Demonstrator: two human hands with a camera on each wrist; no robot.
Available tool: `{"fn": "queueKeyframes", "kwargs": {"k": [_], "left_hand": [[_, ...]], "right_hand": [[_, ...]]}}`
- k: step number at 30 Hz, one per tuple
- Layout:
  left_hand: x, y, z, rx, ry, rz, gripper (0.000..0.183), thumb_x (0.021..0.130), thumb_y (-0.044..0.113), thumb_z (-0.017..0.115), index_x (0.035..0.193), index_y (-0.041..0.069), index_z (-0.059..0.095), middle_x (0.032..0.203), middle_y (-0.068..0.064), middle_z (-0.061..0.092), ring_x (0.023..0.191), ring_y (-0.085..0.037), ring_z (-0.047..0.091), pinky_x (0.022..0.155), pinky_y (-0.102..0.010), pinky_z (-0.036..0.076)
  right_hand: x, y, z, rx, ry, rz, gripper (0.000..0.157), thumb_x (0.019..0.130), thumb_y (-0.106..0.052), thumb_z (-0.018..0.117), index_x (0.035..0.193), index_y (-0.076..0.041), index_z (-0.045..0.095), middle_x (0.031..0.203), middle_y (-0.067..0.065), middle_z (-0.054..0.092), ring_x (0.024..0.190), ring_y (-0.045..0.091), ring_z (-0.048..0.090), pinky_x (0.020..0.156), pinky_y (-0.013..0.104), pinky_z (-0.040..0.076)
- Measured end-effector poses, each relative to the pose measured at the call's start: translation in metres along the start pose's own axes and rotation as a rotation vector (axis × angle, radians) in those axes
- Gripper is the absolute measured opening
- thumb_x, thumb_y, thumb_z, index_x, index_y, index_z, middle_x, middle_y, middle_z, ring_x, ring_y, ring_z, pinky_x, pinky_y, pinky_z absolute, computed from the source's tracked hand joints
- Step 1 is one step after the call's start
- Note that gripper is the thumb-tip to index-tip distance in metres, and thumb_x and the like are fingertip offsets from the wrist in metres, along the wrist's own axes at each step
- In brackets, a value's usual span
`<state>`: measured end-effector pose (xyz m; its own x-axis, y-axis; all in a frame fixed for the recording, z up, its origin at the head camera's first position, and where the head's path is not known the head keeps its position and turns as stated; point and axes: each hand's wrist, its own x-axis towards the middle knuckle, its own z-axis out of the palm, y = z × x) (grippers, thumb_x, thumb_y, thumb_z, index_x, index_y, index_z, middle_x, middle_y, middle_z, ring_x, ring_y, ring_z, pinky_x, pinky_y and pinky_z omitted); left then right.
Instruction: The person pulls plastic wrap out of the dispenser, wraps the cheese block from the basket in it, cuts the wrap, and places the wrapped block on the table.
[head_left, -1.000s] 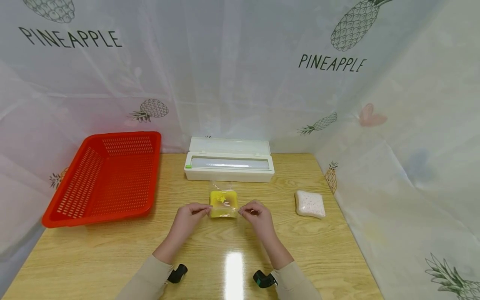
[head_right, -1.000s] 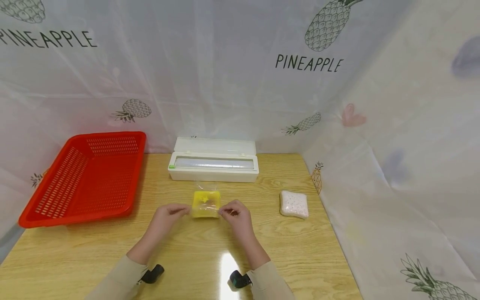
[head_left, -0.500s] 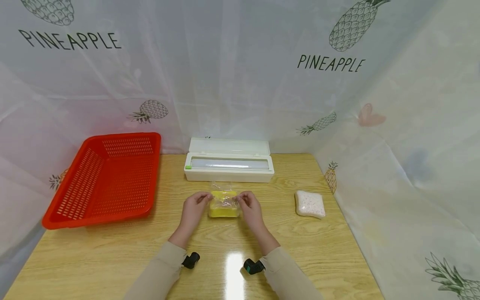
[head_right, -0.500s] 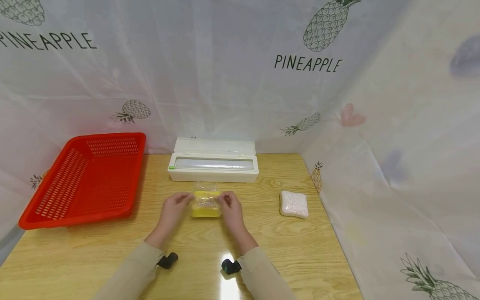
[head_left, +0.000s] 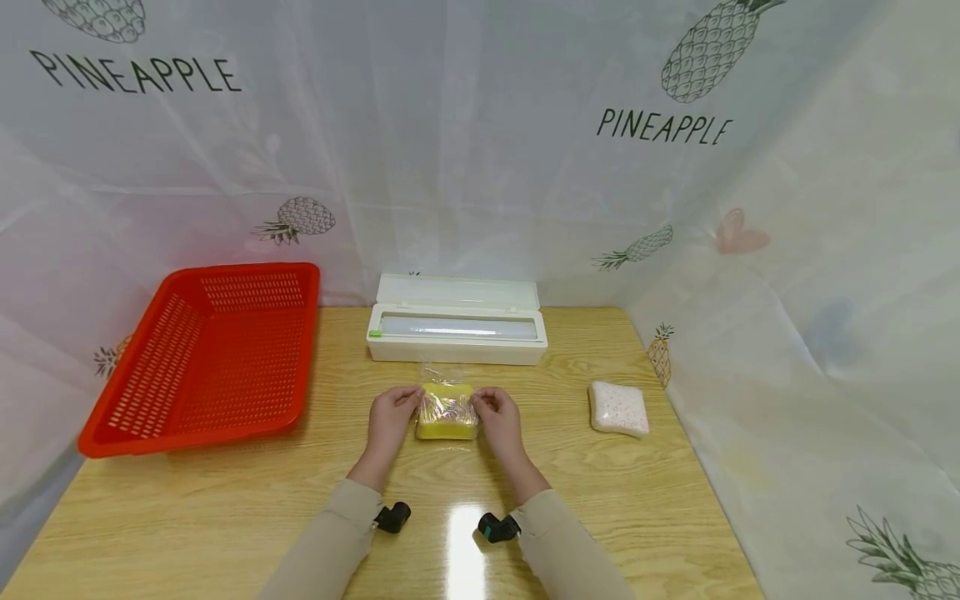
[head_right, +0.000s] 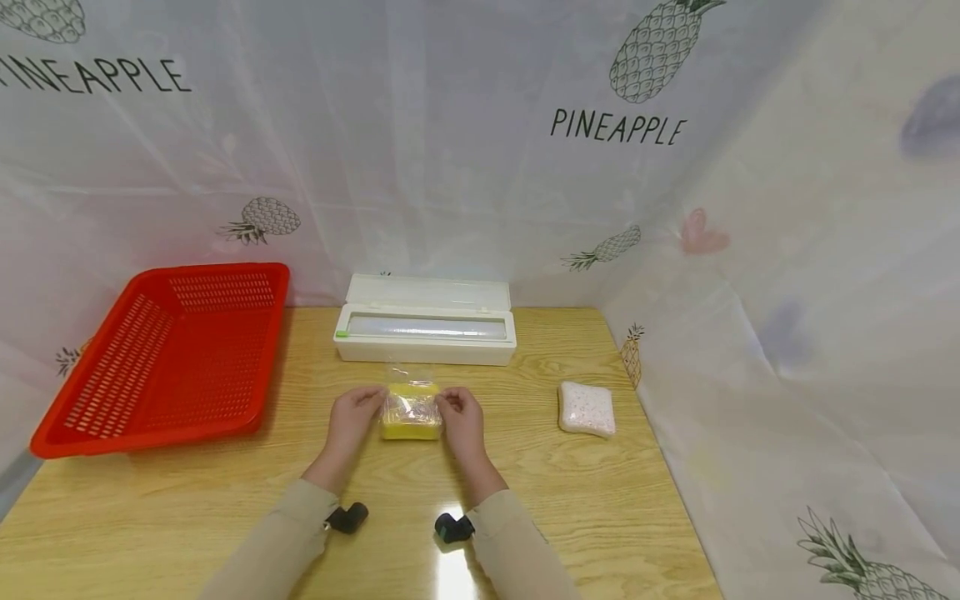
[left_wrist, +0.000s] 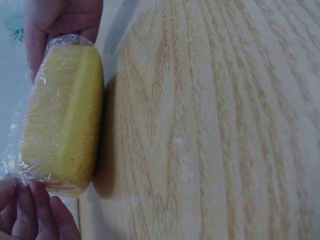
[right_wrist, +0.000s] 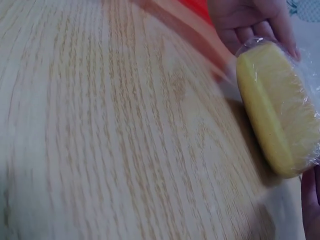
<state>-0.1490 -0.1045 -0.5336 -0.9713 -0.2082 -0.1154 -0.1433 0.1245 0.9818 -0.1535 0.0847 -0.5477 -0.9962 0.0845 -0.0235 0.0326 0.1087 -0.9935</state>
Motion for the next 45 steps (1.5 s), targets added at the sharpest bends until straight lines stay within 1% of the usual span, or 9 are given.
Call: {"fn": "queueKeyframes", "kwargs": {"k": [5, 10, 15, 18, 22, 26, 31, 36, 45], "left_hand": [[0.001, -0.005, 0.000, -0.012, -0.007, -0.048, 0.022, 0.094, 0.014, 0.066, 0.108, -0.002, 0.072, 0.090, -0.010, 0.068, 0.075, -0.016, 0.060, 0.069, -0.036, 0.054], [0.001, -0.011, 0.003, -0.040, -0.001, -0.078, 0.022, 0.093, 0.012, 0.067, 0.110, -0.002, 0.071, 0.096, -0.011, 0.066, 0.078, -0.014, 0.059, 0.069, -0.028, 0.053], [0.000, -0.014, 0.005, -0.058, 0.038, -0.071, 0.022, 0.089, 0.006, 0.071, 0.110, 0.000, 0.067, 0.087, -0.007, 0.057, 0.073, -0.014, 0.051, 0.060, -0.022, 0.048], [-0.003, -0.012, 0.004, -0.001, 0.082, -0.017, 0.020, 0.086, 0.004, 0.074, 0.104, 0.002, 0.067, 0.084, -0.005, 0.051, 0.073, -0.016, 0.047, 0.058, -0.022, 0.044], [-0.010, -0.007, 0.003, 0.065, 0.100, 0.104, 0.015, 0.083, 0.002, 0.075, 0.097, 0.005, 0.071, 0.089, -0.005, 0.056, 0.079, -0.019, 0.051, 0.067, -0.028, 0.046], [-0.017, -0.001, 0.005, 0.141, 0.035, 0.229, 0.012, 0.084, 0.003, 0.074, 0.096, 0.008, 0.075, 0.092, -0.002, 0.062, 0.085, -0.020, 0.055, 0.075, -0.035, 0.048], [-0.017, 0.000, 0.011, 0.292, -0.092, 0.316, 0.018, 0.084, 0.002, 0.071, 0.100, 0.008, 0.076, 0.088, -0.004, 0.059, 0.084, -0.022, 0.052, 0.073, -0.035, 0.044], [-0.016, -0.003, 0.013, 0.364, -0.139, 0.259, 0.029, 0.083, 0.006, 0.072, 0.112, 0.006, 0.072, 0.094, -0.007, 0.057, 0.090, -0.024, 0.051, 0.077, -0.037, 0.045], [-0.023, -0.012, 0.011, 0.191, -0.092, 0.084, 0.036, 0.085, 0.010, 0.076, 0.119, 0.003, 0.068, 0.109, -0.013, 0.054, 0.102, -0.028, 0.051, 0.090, -0.044, 0.047]], "right_hand": [[-0.007, -0.017, 0.000, 0.036, 0.001, 0.014, 0.012, 0.093, 0.000, 0.064, 0.099, 0.011, 0.063, 0.091, 0.018, 0.064, 0.080, 0.024, 0.059, 0.068, 0.025, 0.051], [-0.005, -0.008, 0.003, 0.045, 0.032, -0.020, 0.012, 0.091, 0.001, 0.066, 0.099, 0.010, 0.065, 0.089, 0.015, 0.064, 0.076, 0.016, 0.055, 0.064, 0.019, 0.049], [-0.002, 0.004, 0.007, 0.041, 0.092, -0.019, 0.018, 0.087, 0.000, 0.071, 0.104, 0.005, 0.068, 0.092, 0.011, 0.062, 0.080, 0.015, 0.055, 0.066, 0.019, 0.049], [-0.003, 0.006, 0.007, 0.021, 0.111, -0.030, 0.022, 0.084, 0.000, 0.074, 0.106, 0.002, 0.069, 0.095, 0.008, 0.058, 0.083, 0.017, 0.054, 0.068, 0.019, 0.048], [-0.004, 0.006, 0.006, -0.007, 0.118, -0.106, 0.022, 0.081, -0.001, 0.077, 0.102, -0.001, 0.072, 0.098, 0.008, 0.055, 0.087, 0.019, 0.052, 0.075, 0.024, 0.048], [-0.005, 0.001, 0.006, -0.067, 0.057, -0.231, 0.016, 0.081, -0.005, 0.078, 0.097, -0.004, 0.074, 0.098, 0.007, 0.062, 0.094, 0.023, 0.054, 0.086, 0.034, 0.045], [-0.004, -0.003, 0.009, -0.218, -0.080, -0.311, 0.008, 0.086, -0.011, 0.075, 0.093, -0.009, 0.076, 0.096, -0.001, 0.066, 0.099, 0.019, 0.053, 0.088, 0.039, 0.043], [-0.005, 0.001, 0.012, -0.328, -0.155, -0.278, 0.012, 0.087, -0.016, 0.075, 0.097, -0.010, 0.077, 0.101, -0.005, 0.060, 0.103, 0.017, 0.047, 0.087, 0.037, 0.041], [-0.016, 0.009, 0.015, -0.194, -0.064, -0.173, 0.023, 0.080, -0.014, 0.081, 0.101, -0.005, 0.075, 0.108, 0.002, 0.053, 0.103, 0.020, 0.050, 0.090, 0.034, 0.046]]}}
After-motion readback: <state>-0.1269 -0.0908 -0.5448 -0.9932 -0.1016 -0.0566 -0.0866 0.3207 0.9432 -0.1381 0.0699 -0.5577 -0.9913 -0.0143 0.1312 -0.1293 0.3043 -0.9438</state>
